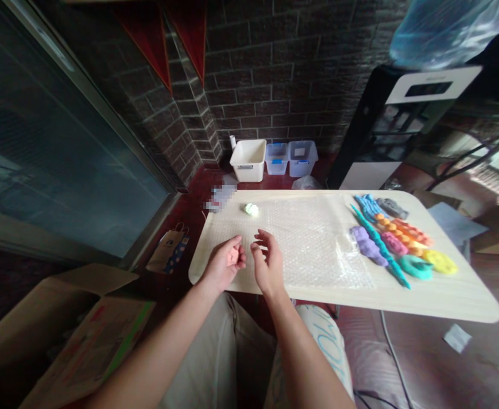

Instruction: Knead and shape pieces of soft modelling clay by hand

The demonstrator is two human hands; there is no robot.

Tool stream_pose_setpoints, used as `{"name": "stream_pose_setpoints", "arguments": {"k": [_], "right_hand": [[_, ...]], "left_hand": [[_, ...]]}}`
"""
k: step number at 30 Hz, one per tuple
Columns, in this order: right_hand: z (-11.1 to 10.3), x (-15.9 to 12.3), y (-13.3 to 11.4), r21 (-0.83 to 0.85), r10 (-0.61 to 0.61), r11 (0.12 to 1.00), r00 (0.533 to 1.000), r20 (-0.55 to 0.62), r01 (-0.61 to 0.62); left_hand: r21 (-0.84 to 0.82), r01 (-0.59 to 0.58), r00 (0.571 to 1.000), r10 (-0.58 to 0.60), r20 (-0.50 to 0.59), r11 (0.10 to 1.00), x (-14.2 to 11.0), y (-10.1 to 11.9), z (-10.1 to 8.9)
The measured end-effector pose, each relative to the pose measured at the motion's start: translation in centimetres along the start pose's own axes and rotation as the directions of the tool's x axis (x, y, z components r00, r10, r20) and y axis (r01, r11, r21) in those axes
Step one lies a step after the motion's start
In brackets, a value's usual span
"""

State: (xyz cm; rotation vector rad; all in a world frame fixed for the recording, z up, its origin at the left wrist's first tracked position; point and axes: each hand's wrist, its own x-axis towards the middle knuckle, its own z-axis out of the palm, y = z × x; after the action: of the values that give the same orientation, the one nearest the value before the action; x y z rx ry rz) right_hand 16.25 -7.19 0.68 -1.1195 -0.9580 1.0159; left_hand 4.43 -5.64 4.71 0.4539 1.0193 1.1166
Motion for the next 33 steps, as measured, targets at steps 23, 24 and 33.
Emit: {"name": "stream_pose_setpoints", "arguments": {"k": [23, 24, 33], "right_hand": [[-1.9, 4.6, -0.3, -0.181, -0.236, 0.956, 0.972, -0.008, 0.231], [-2.1, 4.5, -0.3, -0.224, -0.263, 0.939, 0.964, 0.023, 0.262], [-1.7, 4.2, -2.5, -0.336, -0.462, 0.779, 0.847, 0.261, 0.529]], "left_hand": [[-0.310, -0.103, 0.933, 0.199, 0.299, 0.945, 3.9, -1.5, 0.2], [-0.281, -0.150, 0.925, 0.235, 0.297, 0.948, 4.2, -1.6, -0.2], [-0.156, -0.311, 0.873, 0.347, 0.343, 0.937, 5.4, -1.3, -0.8]]}}
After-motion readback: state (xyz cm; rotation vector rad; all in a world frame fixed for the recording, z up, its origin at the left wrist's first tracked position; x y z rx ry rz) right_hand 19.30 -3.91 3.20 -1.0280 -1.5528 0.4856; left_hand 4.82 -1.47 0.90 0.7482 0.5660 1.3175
